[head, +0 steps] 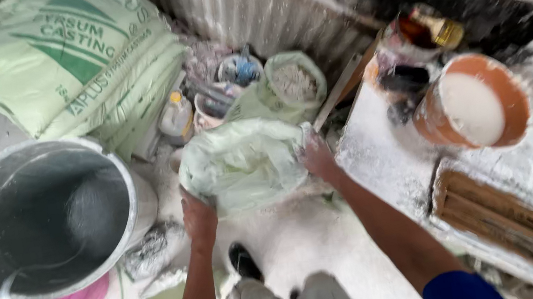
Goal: The person pours gypsum powder from a bag into a bucket, mixes it with water by hand, then uses a trowel to scoop and spread the plaster into a long wooden mold. The person repeatedly smooths the surface with the trowel and hand.
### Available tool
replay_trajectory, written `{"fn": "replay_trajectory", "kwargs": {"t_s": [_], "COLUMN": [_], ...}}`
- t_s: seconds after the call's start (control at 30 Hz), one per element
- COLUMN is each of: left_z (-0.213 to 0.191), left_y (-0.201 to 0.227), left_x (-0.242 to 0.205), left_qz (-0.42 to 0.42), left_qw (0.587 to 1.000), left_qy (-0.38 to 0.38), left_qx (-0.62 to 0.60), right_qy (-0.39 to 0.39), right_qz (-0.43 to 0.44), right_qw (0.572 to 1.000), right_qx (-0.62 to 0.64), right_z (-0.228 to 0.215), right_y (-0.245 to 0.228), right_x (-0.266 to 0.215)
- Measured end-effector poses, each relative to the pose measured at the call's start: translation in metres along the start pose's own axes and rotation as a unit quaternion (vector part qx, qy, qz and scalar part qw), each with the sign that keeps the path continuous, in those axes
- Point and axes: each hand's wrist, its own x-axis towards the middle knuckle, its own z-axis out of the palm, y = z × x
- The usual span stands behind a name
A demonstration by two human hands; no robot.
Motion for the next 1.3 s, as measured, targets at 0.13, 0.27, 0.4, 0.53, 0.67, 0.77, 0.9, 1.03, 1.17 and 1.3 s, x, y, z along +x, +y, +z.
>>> {"fn": "replay_trajectory", "kwargs": {"t_s": [0.13,0.27,0.4,0.53,0.67,0.77,0.9,1.03,1.17,1.3], "left_z": [0.022,0.088,0.150,0.179,0.179,0.153,0.081,0.033,0.046,0.081], "left_y": [0.007,0.039,0.095,0.122,0.146,0.163,0.170,0.177,0.181,0.161], "left_x": [0.022,0.041,0.108,0.135,0.122,0.078,-0.008,-0.038,-0.036,-0.025], "left_qz": [0.143,0.272,0.239,0.213,0.192,0.202,0.182,0.012,-0.184,-0.157], "left_qw": [0.969,0.940,0.934,0.941,0.949,0.954,0.972,0.999,0.927,0.952], "left_qy": [0.101,-0.191,-0.196,-0.163,-0.138,-0.106,-0.038,-0.016,-0.080,0.023], "left_qx": [0.175,0.078,0.180,0.207,0.209,0.193,0.147,-0.029,-0.315,-0.261], "right_qy": [-0.079,-0.175,-0.179,-0.071,-0.030,-0.066,-0.115,-0.108,-0.089,-0.244], "right_qz": [0.036,0.063,0.155,0.040,-0.018,0.074,0.166,0.257,0.373,0.246], "right_qw": [0.965,0.860,0.797,0.800,0.847,0.834,0.741,0.625,0.489,0.671], "right_qx": [0.247,0.474,0.556,0.594,0.530,0.543,0.640,0.729,0.783,0.655], "right_z": [-0.014,-0.067,-0.133,-0.179,-0.186,-0.158,-0.120,-0.085,-0.075,-0.107], "right_y": [-0.011,-0.057,-0.089,-0.072,-0.030,-0.002,0.040,0.070,0.073,0.069], "right_x": [0.028,0.037,0.045,0.061,0.079,0.097,0.100,0.099,0.087,0.082]}}
